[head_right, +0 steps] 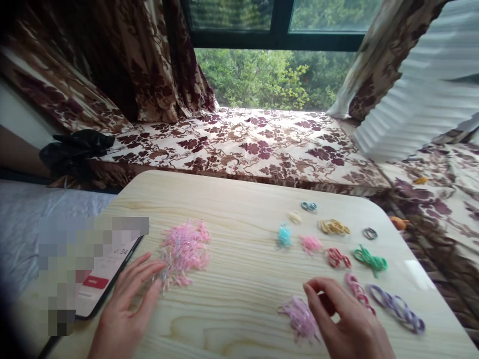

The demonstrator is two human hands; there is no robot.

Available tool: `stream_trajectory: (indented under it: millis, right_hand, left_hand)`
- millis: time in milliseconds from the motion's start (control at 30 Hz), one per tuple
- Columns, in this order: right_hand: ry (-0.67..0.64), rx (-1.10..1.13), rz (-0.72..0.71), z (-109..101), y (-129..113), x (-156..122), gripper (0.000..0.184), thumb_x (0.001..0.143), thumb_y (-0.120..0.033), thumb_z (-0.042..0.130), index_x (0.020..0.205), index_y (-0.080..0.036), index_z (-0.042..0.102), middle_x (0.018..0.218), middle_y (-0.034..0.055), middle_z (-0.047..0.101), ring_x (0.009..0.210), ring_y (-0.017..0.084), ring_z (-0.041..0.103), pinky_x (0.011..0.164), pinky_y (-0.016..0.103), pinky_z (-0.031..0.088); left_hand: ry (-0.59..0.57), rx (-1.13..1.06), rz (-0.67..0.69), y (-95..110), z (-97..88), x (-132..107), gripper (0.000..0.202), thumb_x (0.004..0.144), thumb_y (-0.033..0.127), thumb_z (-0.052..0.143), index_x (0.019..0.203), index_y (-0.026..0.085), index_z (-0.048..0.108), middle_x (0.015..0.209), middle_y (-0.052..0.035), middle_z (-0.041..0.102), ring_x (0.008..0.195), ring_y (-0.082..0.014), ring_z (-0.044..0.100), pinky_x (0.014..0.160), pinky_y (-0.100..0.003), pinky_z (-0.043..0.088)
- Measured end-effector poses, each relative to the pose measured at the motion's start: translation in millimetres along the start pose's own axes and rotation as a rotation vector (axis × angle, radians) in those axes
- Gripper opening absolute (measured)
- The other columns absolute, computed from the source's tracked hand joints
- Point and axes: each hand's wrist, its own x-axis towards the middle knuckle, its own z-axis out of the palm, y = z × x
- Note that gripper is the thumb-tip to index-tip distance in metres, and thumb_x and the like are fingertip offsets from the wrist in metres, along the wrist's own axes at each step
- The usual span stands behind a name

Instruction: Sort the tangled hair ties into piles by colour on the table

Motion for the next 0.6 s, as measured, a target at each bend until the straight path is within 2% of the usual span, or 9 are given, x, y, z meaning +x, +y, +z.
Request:
stream_trajectory:
  millis: [133,267,367,500,600]
  right_hand:
    - [0.03,-0.126,0.101,-6,20,14,0.033,0.091,-0.052,0.05,0.08,-0.026,0.067,0.071,0.0013,0.072,0.056,0.018,0.068,0.052,0.027,0.051]
    - [0.053,-0.177,0.135,-1,23,34,0.039,0.089,-0.053,0.041,0.074,-0.025,0.064,0.074,0.0047,0.072,0.061,0.022,0.069,0.051,0.031,0.047]
    - [0.037,-0.193,0.132,3,25,44,0.041,0.088,-0.053,0.039,0.07,-0.026,0.063,0.07,0.0044,0.07,0.061,0.022,0.067,0.05,0.031,0.045]
    - [0.037,-0.201,0.104,1,25,46,0.042,0.088,-0.054,0.039,0.071,-0.026,0.064,0.071,0.0041,0.07,0.061,0.021,0.067,0.05,0.031,0.045]
    - [0.074,-0.199,0.085,-7,24,37,0.042,0.09,-0.055,0.039,0.075,-0.026,0.066,0.079,0.0042,0.073,0.06,0.019,0.068,0.051,0.031,0.048]
  left_hand:
    - [-0.018,0.021,0.046,-4,1.1,0,0.023,0.09,0.023,0.057,0.11,0.028,0.066,0.109,-0.0022,0.072,0.12,-0.0257,0.059,0.097,-0.042,0.052]
    - [0.004,0.019,0.023,-4,2.3,0,0.02,0.091,0.024,0.056,0.108,0.027,0.066,0.109,-0.0026,0.071,0.121,-0.0263,0.058,0.098,-0.043,0.05]
    - [0.001,0.03,0.045,-3,2.5,-1,0.02,0.092,0.022,0.055,0.109,0.026,0.065,0.111,-0.0034,0.069,0.122,-0.0249,0.056,0.099,-0.042,0.048]
    - [0.0,0.032,0.056,-4,2.7,-2,0.021,0.093,0.022,0.054,0.111,0.026,0.064,0.111,-0.0036,0.068,0.123,-0.0242,0.055,0.101,-0.041,0.046]
    - [0.002,0.028,0.058,-5,3.3,-1,0.021,0.093,0.022,0.053,0.112,0.026,0.063,0.111,-0.0032,0.068,0.123,-0.0236,0.055,0.101,-0.04,0.046]
